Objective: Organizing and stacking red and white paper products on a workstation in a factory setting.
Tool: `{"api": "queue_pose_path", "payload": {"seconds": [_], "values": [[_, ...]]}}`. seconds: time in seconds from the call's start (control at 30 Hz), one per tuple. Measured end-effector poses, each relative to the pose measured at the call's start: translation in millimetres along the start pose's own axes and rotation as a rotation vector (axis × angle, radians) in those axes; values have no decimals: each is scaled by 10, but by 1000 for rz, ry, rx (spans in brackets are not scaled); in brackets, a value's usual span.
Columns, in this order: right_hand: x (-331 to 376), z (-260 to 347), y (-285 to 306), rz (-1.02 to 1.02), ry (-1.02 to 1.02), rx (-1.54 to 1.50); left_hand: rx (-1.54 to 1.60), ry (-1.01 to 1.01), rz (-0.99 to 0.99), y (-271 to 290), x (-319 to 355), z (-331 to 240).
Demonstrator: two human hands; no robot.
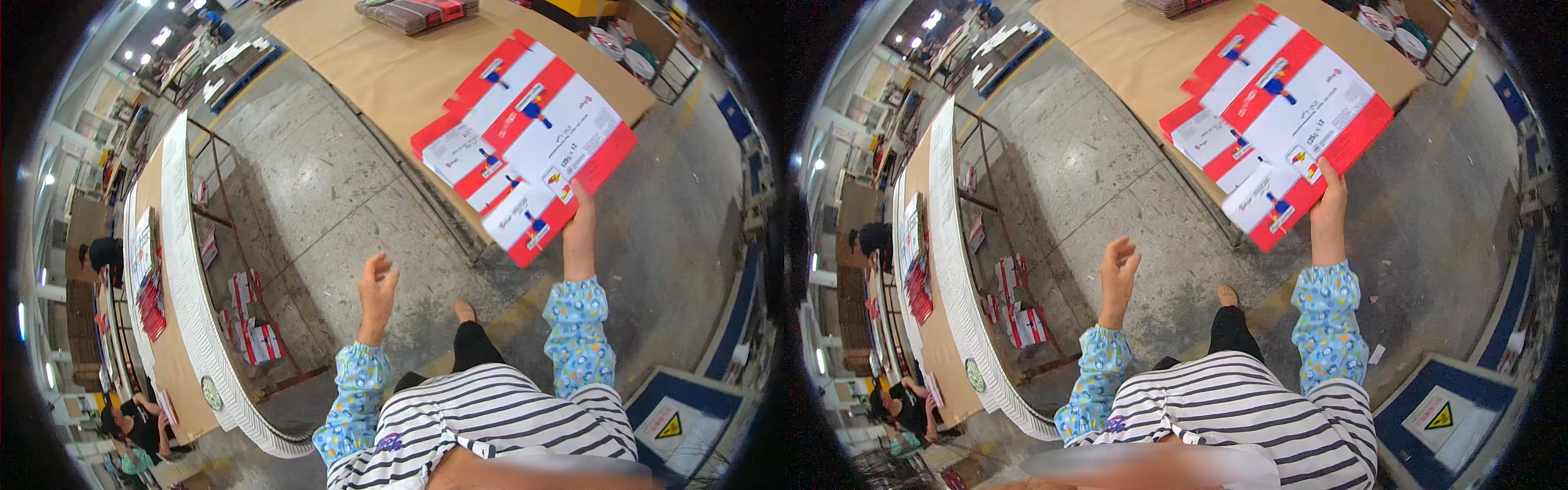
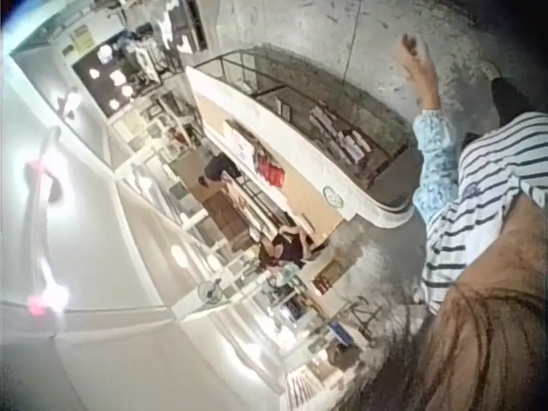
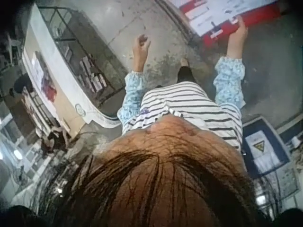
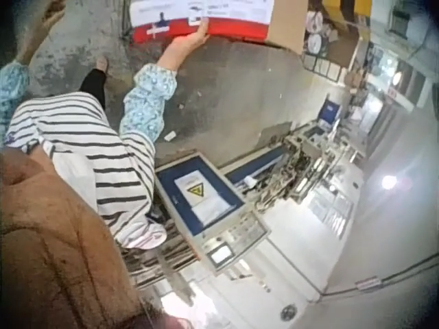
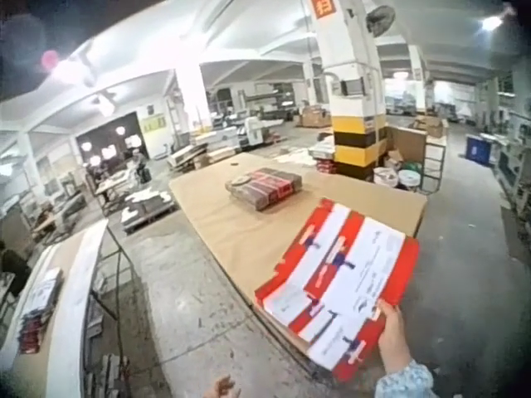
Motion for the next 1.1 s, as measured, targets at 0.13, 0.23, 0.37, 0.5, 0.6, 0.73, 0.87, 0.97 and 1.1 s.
{"api": "queue_pose_path", "payload": {"seconds": [0.13, 0.23, 0.37, 0.5, 0.6, 0.73, 0.87, 0.97, 1.1], "values": [[-477, -401, -17, -85, -123, -104, 32, 210, -25, 89, 337, 334], [-560, -825, 103, -128, -200, -105, -14, 294, -43, 254, 698, 743], [-592, -1162, 189, -135, -266, -171, -102, 380, -42, 358, 981, 855], [-593, -1388, 269, -270, -262, -18, -142, 460, -81, 381, 1144, 916], [-708, -1492, 351, -329, -347, 155, -204, 472, -105, 432, 1192, 930], [-914, -1613, 648, -336, -370, 202, -193, 502, -155, 408, 1286, 1047], [-1046, -1518, 762, -118, -624, 278, -109, 510, -162, 250, 1428, 1379], [-1120, -1329, 1012, -5, -655, 806, -135, 539, -150, 110, 1494, 1469], [-1081, -1128, 848, 89, -630, 1284, -106, 575, -222, 5, 1893, 1613]]}}
Point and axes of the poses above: each hand's wrist, its own x-axis away from the middle knuckle, its own y-axis out of the back of the hand, z = x × y, the point moved 3 cm from there along -x, towards the middle knuckle, and after that the axes turned 2 degrees about y, right-handed, at the moved point
